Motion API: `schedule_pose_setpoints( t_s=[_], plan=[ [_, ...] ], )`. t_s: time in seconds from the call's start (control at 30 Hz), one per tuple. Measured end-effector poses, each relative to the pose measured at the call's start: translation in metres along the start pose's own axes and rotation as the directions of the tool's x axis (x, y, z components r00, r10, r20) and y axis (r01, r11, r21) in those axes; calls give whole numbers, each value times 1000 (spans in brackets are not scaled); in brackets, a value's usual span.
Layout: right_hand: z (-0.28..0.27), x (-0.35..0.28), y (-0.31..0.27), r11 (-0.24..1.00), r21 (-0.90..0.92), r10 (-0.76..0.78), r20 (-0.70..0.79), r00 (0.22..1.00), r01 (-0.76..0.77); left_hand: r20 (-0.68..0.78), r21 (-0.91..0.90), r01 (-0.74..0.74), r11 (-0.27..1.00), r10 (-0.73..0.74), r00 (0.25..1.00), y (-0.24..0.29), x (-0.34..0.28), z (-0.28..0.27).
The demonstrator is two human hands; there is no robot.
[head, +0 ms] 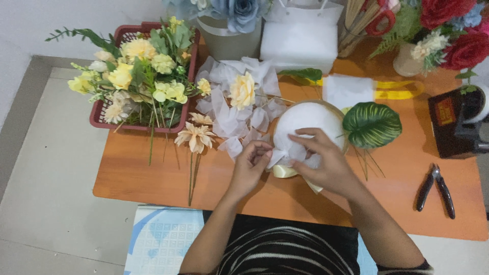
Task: The person places a round floral foam block into a decorative container and presses it down. They then insert artificial leaves and flowers into the foam, arranging them to create a floral display.
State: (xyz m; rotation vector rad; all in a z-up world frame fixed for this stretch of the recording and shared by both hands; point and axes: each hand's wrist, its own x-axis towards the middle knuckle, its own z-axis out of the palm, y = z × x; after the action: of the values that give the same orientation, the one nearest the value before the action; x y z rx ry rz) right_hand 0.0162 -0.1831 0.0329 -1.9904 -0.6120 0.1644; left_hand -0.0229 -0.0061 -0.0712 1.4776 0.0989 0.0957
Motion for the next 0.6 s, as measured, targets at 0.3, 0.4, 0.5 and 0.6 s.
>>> schedule_pose_setpoints(
  t_s=[0.3, 0.4, 0.5, 0.6],
  plan=[
    [2, 26, 35, 999, -46, 27, -59, 998, -30, 10, 986, -60, 154, 303, 953, 90, 49, -58],
    [-1, 23, 31, 1000, -18, 7, -90, 996, -8, 20, 976, -96, 197, 357, 934, 86, 53, -62],
    [-5, 22, 27, 999, -33, -6, -133, 991, 1, 34, 946, -176, 274, 453, 891, 112, 42, -63],
    [-3, 22, 29, 999, 40, -5, -151, 988, 11, 44, 844, -272, 461, 447, 894, 146, 26, -62]
  ],
)
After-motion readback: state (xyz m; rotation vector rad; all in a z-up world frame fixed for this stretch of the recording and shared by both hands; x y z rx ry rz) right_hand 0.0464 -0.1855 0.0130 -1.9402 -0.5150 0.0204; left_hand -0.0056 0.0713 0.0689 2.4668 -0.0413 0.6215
